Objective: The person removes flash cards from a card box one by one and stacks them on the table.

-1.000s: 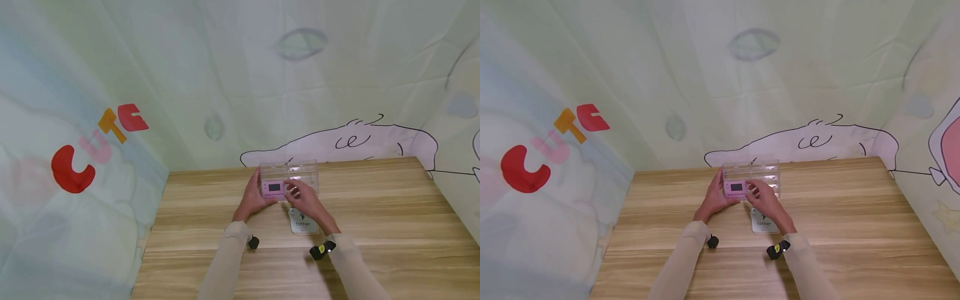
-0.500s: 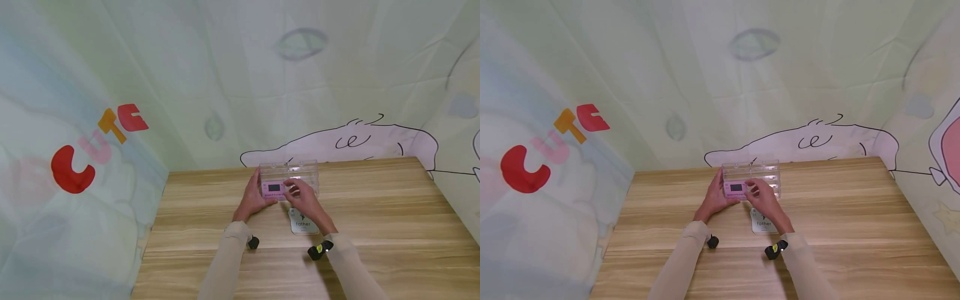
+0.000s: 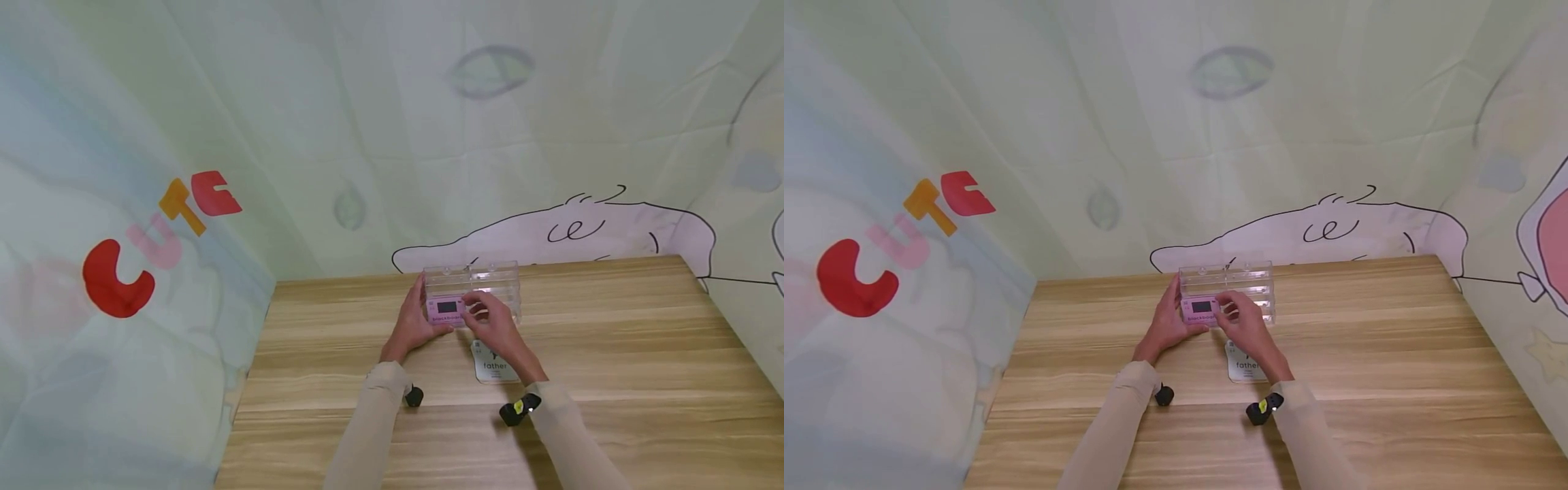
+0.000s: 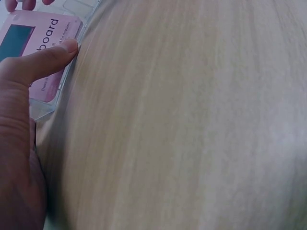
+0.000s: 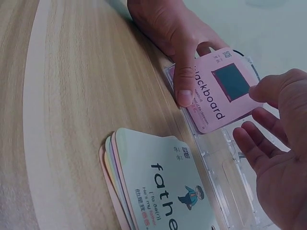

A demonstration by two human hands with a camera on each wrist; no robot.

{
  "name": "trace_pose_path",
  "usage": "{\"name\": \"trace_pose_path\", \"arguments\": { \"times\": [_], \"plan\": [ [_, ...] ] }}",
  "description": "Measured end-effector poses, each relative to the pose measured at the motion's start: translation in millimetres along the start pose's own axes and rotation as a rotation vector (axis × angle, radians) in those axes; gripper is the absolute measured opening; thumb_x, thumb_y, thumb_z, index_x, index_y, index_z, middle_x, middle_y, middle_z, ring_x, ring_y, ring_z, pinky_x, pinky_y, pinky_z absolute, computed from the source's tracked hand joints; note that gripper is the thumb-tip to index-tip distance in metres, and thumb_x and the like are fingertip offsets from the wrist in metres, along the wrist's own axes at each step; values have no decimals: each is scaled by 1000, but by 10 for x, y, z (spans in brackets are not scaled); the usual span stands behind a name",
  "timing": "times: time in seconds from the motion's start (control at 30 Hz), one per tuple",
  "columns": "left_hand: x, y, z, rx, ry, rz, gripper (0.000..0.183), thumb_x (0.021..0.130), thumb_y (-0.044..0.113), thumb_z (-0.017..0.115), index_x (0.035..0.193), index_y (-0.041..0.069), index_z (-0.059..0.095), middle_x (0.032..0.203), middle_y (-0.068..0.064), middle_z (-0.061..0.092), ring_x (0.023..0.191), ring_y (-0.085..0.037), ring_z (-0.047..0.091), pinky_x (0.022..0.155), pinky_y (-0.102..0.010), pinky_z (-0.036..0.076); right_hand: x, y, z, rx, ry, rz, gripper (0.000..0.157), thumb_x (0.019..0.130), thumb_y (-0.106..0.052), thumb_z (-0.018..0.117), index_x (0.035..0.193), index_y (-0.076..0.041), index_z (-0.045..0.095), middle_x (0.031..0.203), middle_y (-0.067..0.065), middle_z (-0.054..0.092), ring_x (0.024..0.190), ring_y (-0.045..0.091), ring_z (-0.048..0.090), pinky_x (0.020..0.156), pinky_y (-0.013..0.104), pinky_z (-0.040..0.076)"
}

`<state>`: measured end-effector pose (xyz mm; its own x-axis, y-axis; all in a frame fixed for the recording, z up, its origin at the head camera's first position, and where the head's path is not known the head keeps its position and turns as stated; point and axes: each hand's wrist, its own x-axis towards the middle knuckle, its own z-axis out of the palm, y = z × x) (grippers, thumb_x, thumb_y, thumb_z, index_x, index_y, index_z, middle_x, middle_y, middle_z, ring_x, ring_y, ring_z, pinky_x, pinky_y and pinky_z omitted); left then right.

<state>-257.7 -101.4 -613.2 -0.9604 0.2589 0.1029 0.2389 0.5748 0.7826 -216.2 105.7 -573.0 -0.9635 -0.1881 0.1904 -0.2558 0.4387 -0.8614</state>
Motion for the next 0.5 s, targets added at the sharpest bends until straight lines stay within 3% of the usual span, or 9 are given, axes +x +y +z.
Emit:
{"name": "trace_pose_path", "arguments": {
  "times": [0.5],
  "plan": [
    [-9,-20,-17,16,1,9,131,60,51,87,151,40,-7,152,2,28,133,-15,38,109,-30,33,-2,-20,55,14,27,-173,28,88,-5,67,115,-11,62,110,4,58,101,22,58,80,33,57]
  ]
}}
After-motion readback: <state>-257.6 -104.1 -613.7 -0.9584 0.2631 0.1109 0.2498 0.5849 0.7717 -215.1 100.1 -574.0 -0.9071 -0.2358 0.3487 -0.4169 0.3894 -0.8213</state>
